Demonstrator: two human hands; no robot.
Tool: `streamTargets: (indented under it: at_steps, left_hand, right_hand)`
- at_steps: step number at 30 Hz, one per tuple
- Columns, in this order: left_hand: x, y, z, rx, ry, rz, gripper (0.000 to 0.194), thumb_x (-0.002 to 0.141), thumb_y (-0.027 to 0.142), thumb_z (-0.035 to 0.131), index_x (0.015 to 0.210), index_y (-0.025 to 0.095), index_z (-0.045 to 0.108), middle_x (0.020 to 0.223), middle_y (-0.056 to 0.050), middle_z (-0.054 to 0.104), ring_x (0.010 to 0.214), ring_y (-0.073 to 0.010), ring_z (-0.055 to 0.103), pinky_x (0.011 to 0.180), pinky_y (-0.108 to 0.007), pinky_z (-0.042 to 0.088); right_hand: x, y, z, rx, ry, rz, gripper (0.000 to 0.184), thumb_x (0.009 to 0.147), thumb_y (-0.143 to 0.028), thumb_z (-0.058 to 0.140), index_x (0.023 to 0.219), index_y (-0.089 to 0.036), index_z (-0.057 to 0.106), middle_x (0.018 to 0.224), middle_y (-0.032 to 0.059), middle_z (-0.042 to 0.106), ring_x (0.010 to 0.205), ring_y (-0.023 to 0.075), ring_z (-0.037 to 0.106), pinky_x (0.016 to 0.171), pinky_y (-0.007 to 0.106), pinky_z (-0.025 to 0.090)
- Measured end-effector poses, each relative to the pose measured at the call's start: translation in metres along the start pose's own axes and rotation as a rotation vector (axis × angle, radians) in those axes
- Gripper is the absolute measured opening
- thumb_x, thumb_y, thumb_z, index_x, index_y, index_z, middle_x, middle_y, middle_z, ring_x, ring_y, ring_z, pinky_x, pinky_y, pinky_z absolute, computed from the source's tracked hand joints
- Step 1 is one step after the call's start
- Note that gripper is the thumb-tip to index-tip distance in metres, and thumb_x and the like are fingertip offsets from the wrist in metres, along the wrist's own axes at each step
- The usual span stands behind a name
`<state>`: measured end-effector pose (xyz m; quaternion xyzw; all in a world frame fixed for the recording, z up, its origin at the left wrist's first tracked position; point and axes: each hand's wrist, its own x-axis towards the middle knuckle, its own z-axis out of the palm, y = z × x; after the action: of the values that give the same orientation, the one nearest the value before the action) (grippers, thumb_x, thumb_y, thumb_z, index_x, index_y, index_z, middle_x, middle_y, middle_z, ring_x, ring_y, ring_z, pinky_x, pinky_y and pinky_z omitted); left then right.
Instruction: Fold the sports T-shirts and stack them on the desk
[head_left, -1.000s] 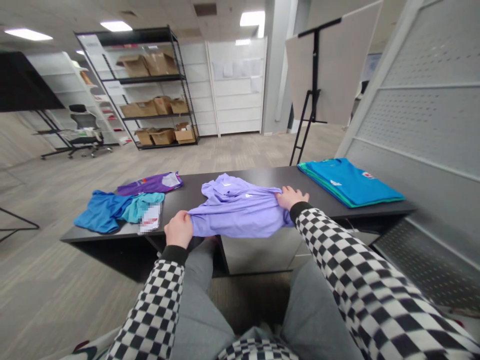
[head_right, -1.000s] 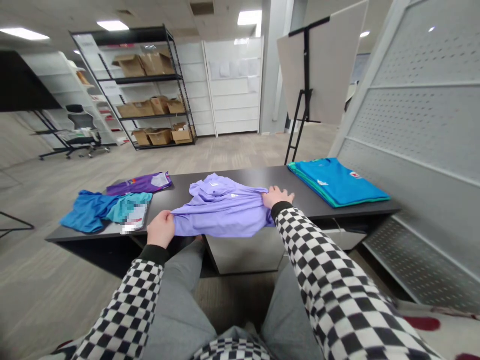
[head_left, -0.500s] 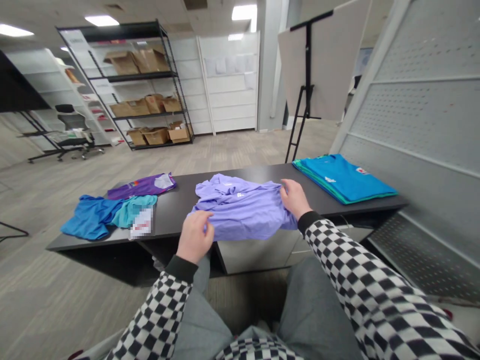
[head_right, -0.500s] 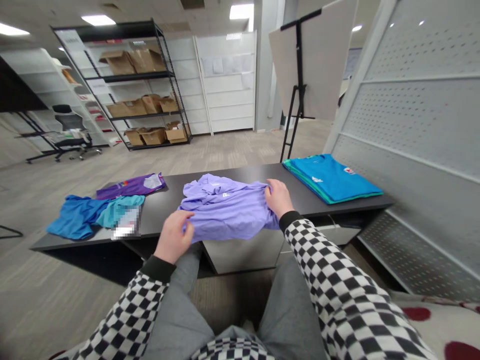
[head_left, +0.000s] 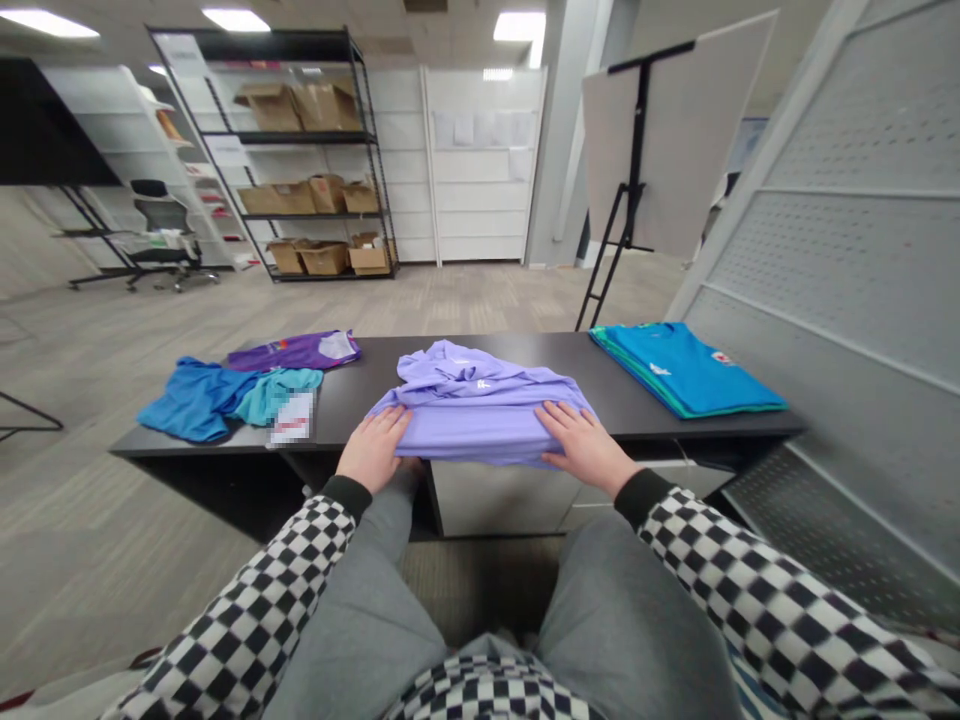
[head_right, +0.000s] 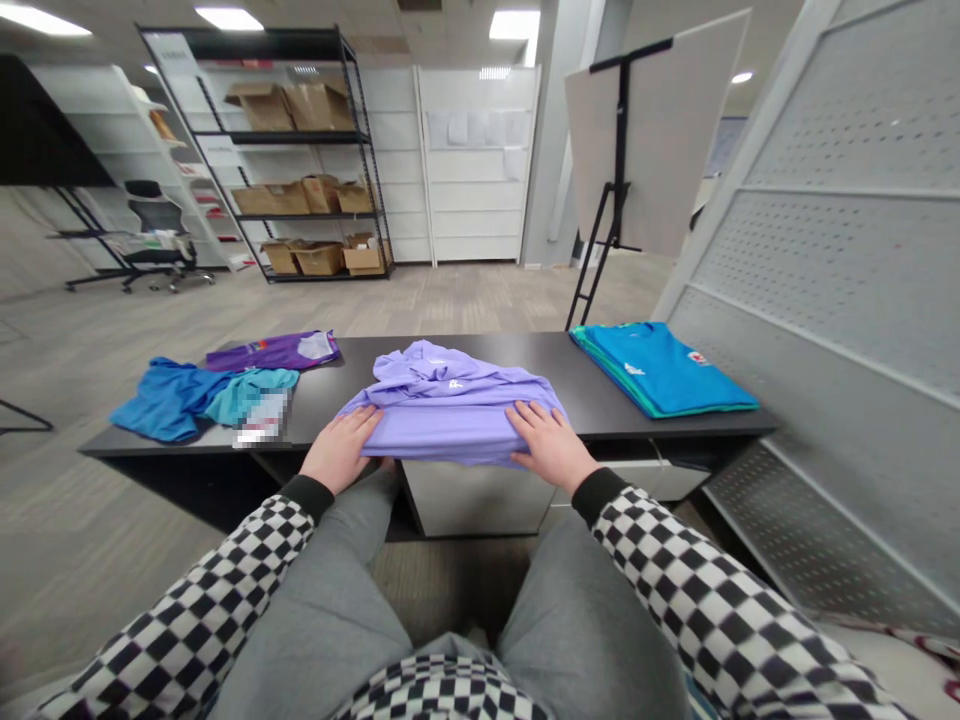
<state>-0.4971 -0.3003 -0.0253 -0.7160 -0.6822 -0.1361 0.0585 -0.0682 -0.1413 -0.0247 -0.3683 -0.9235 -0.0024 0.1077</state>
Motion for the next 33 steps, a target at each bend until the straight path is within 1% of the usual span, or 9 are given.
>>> streamTargets:
  at_steps: [5,9,13,17,19,22,26,30,33]
  left_hand:
    - [-0.047,0.030,-0.011,0.006,0.022,-0.065,0.072,0.093,0.017,0.065,0.164,0.029,0.066,0.173,-0.015,0.057,0.157,-0.0418,0.055,0.129,-0.061,0.040]
    - [-0.074,0.066,-0.030,-0.067,-0.109,0.024,0.052,0.093,0.047,0.082,0.144,0.039,0.080,0.163,-0.012,0.067,0.142,-0.0440,0.064,0.120,-0.063,0.045]
    - [-0.043,0.082,-0.045,-0.352,-0.064,0.111,0.042,0.100,0.054,0.076,0.137,0.035,0.083,0.148,-0.012,0.076,0.135,-0.0386,0.069,0.121,-0.055,0.048]
    - [0.024,0.084,-0.029,-0.562,0.108,0.110,0.035,0.103,0.039,0.069,0.133,0.028,0.084,0.140,-0.014,0.079,0.136,-0.0358,0.070,0.127,-0.051,0.047]
    - [0.052,0.081,-0.013,-0.571,0.085,0.046,0.045,0.096,0.040,0.078,0.139,0.027,0.080,0.156,-0.014,0.071,0.152,-0.0385,0.059,0.135,-0.053,0.039]
    - [0.076,0.066,0.006,-0.582,0.020,-0.119,0.063,0.082,0.052,0.092,0.139,0.027,0.079,0.170,-0.015,0.060,0.166,-0.0444,0.044,0.137,-0.058,0.033]
    - [0.084,0.028,0.007,-0.635,0.053,-0.173,0.066,0.074,0.057,0.098,0.129,0.026,0.083,0.158,-0.015,0.071,0.153,-0.0418,0.062,0.130,-0.048,0.046]
    - [0.077,-0.005,-0.003,-0.476,0.029,-0.266,0.056,0.098,0.058,0.072,0.141,0.022,0.079,0.151,-0.012,0.076,0.145,-0.0348,0.068,0.130,-0.043,0.048]
    - [0.061,-0.010,-0.009,-0.221,0.035,-0.362,0.054,0.107,0.046,0.053,0.151,0.020,0.071,0.155,-0.014,0.073,0.145,-0.0336,0.067,0.126,-0.044,0.050]
  right_hand:
    - [-0.009,0.003,-0.001,0.073,-0.022,-0.049,0.082,0.103,-0.056,0.072,0.177,-0.032,0.045,0.186,0.0109,0.038,0.173,0.0395,0.032,0.140,0.066,0.024]
    - [-0.007,0.011,-0.014,0.196,-0.058,-0.028,0.061,0.110,-0.057,0.059,0.164,-0.030,0.064,0.177,0.0089,0.053,0.167,0.0350,0.045,0.139,0.060,0.031]
    - [0.027,0.012,-0.035,0.221,0.102,0.017,0.045,0.111,-0.045,0.055,0.143,-0.025,0.080,0.149,0.0111,0.078,0.151,0.0333,0.063,0.133,0.052,0.042]
    - [0.074,0.007,-0.039,0.168,0.196,0.006,0.049,0.110,-0.035,0.052,0.152,-0.023,0.074,0.156,0.0116,0.073,0.151,0.0323,0.062,0.133,0.049,0.043]
    - [0.092,0.010,-0.030,0.125,0.118,0.032,0.056,0.111,-0.037,0.051,0.163,-0.022,0.064,0.168,0.0120,0.063,0.160,0.0327,0.053,0.136,0.050,0.038]
    - [0.108,0.023,-0.013,0.078,-0.065,0.236,0.071,0.113,-0.058,0.048,0.175,-0.023,0.050,0.184,0.0124,0.042,0.171,0.0383,0.036,0.139,0.061,0.027]
    - [0.114,0.041,0.000,0.060,-0.149,0.433,0.092,0.110,-0.081,0.033,0.181,-0.022,0.036,0.190,0.0133,0.027,0.175,0.0398,0.024,0.140,0.067,0.019]
    - [0.103,0.042,0.001,0.034,-0.174,0.478,0.096,0.110,-0.081,0.024,0.184,-0.018,0.029,0.191,0.0147,0.022,0.176,0.0404,0.021,0.140,0.068,0.017]
    - [0.077,0.033,0.002,-0.002,-0.149,0.503,0.100,0.110,-0.081,0.024,0.183,-0.013,0.029,0.190,0.0190,0.024,0.175,0.0423,0.023,0.139,0.067,0.020]
